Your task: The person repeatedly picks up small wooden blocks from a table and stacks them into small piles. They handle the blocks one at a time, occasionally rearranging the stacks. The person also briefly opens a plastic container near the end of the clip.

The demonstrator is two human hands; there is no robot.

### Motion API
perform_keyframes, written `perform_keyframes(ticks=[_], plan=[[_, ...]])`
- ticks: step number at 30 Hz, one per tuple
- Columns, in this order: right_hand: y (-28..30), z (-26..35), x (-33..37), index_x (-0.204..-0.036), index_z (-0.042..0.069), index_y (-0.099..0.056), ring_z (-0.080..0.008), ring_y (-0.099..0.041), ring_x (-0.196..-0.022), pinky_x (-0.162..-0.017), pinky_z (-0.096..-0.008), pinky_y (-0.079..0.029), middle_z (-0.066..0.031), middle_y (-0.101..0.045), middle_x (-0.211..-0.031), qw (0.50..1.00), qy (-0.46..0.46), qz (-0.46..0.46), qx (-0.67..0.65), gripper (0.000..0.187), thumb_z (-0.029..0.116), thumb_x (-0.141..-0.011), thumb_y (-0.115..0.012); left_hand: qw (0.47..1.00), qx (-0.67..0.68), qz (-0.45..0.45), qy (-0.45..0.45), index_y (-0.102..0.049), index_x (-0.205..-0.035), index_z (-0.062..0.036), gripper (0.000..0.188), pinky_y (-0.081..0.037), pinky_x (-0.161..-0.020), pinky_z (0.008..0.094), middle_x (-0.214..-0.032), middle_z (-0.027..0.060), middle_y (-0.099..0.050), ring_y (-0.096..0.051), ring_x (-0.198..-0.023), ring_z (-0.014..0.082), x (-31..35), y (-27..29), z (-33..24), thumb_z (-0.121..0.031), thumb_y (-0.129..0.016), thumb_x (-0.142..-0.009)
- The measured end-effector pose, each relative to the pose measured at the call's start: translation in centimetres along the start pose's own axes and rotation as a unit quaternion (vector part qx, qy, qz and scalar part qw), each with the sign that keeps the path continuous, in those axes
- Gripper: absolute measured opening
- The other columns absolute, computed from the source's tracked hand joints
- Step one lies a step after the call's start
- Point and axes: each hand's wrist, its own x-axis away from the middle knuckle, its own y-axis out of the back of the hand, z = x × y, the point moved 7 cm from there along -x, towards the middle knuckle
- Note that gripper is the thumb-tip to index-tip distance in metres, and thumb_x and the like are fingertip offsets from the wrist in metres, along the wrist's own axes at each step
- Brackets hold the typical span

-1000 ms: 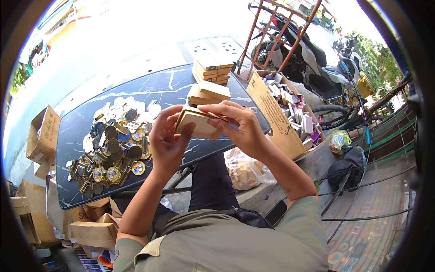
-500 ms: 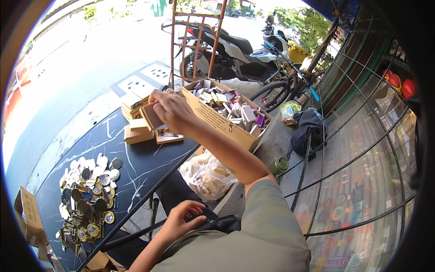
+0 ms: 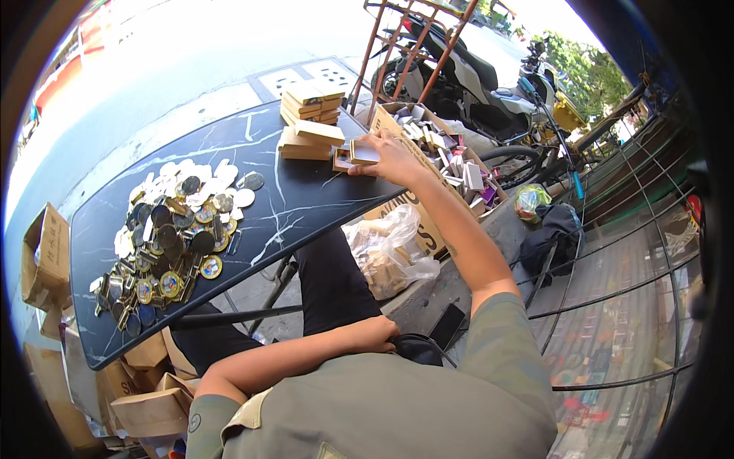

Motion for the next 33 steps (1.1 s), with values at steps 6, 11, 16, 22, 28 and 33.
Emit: perform_keyframes(ticks=[6,11,16,22,28,33], plan=[[-1.9,0.4,-0.2,-0.140,0.011,-0.055,-0.0344,-0.048,-0.133,-0.111,-0.0417,-0.039,-0.0193,-0.050,-0.140,0.997,0.027,0.061,-0.038,0.092,0.065,-0.070,-0.080,0.993,0.076,0.051,-0.075,-0.067,-0.100,0.0057,0.030,-0.053,-0.076,0.0462,-0.088,0.0249,-0.069,-0.068,-0.085,0.0413,-0.7,-0.9,-1.2,-0.021,-0.071,-0.088],[2.3,-0.6,0.0,-0.136,0.003,-0.055,-0.0287,-0.059,-0.118,-0.101,-0.0363,-0.045,-0.0190,-0.062,-0.125,0.985,0.028,0.059,-0.159,0.079,0.051,-0.078,-0.081,0.984,0.121,0.066,-0.110,-0.067,-0.118,0.0011,0.041,-0.055,-0.083,0.0436,-0.105,0.0244,-0.071,-0.069,-0.097,0.0398,1.7,0.6,-0.6,-0.032,-0.064,-0.094],[5.2,3.3,-6.3,-0.131,0.000,-0.050,-0.0213,-0.064,-0.096,-0.083,-0.0321,-0.051,-0.0168,-0.065,-0.102,0.951,0.112,0.011,-0.287,0.071,0.048,-0.085,-0.076,0.983,0.160,0.088,0.002,-0.057,-0.138,-0.0017,0.055,-0.053,-0.095,0.0418,-0.121,0.0235,-0.068,-0.066,-0.112,0.0388,3.2,1.8,1.1,-0.043,-0.054,-0.102],[1.4,7.2,-10.4,-0.142,-0.001,-0.041,-0.0362,-0.059,-0.124,-0.104,-0.0368,-0.046,-0.0298,-0.059,-0.131,0.977,0.129,0.148,-0.079,0.097,0.058,-0.075,-0.081,0.961,0.215,-0.126,0.121,-0.069,-0.115,0.0004,0.032,-0.058,-0.080,0.0368,-0.097,0.0133,-0.075,-0.073,-0.090,0.0247,10.6,15.5,-2.3,-0.023,-0.071,-0.094],[0.5,7.4,-10.2,-0.151,0.008,-0.036,-0.0280,-0.057,-0.125,-0.107,-0.0370,-0.042,-0.0191,-0.057,-0.138,0.930,0.135,0.266,-0.214,0.099,0.084,-0.087,-0.044,0.784,0.069,-0.539,0.300,-0.040,-0.138,0.0032,0.104,-0.044,-0.103,0.0471,-0.136,0.0256,-0.044,-0.050,-0.125,0.0318,14.6,36.0,6.2,-0.084,-0.052,-0.082],[-0.5,6.2,-11.2,-0.146,0.012,-0.049,-0.0195,-0.055,-0.123,-0.104,-0.0335,-0.043,-0.0082,-0.057,-0.138,0.914,0.154,0.300,-0.227,0.058,0.050,-0.102,-0.052,0.801,0.220,-0.462,0.312,-0.028,-0.151,0.0027,0.122,-0.034,-0.112,0.0474,-0.140,0.0248,-0.048,-0.047,-0.133,0.0335,11.1,36.7,11.8,-0.087,-0.058,-0.074]])
